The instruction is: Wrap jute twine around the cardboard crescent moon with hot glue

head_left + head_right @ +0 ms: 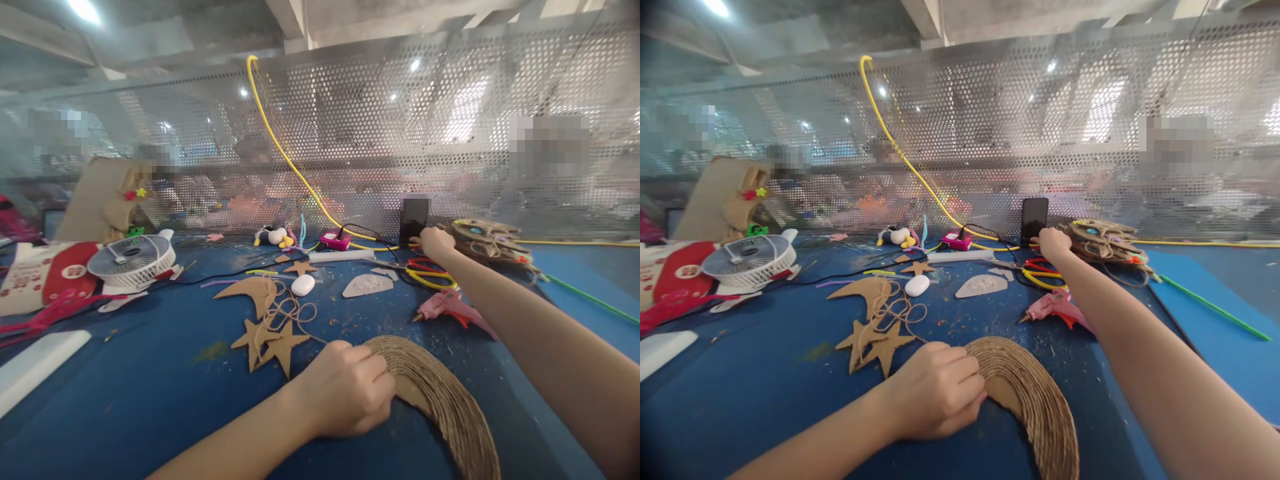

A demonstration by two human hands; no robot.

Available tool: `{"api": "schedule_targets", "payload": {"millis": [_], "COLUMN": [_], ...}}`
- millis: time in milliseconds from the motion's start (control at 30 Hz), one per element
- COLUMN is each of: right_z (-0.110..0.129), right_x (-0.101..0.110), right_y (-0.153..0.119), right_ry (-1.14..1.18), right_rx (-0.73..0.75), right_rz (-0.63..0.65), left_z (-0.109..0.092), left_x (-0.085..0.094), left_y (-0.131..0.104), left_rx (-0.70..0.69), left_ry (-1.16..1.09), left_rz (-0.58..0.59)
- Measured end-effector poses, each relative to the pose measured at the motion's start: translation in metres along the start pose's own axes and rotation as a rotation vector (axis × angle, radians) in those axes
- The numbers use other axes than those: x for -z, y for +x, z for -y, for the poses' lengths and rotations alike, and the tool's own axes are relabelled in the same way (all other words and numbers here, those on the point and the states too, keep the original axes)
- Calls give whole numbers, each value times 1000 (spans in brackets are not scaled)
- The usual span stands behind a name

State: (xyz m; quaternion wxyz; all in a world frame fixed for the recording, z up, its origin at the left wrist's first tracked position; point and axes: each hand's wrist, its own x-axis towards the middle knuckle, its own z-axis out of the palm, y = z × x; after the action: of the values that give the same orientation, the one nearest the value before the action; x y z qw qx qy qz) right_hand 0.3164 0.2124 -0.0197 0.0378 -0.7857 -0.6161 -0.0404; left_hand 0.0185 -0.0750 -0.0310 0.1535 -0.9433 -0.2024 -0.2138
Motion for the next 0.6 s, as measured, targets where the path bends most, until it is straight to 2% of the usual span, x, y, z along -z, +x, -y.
{"api": "schedule_targets", "payload": {"millis": [600], "right_z": [0], "right_x": [2], "right_y": [-8], "right_ry": [-39], "right_rx": [25], "right_rz": [5], "left_z": [1], "left_x": [0], "left_y": [-3], "left_rx": [-13], "left_ry": [-3], "left_rz": [-10]}}
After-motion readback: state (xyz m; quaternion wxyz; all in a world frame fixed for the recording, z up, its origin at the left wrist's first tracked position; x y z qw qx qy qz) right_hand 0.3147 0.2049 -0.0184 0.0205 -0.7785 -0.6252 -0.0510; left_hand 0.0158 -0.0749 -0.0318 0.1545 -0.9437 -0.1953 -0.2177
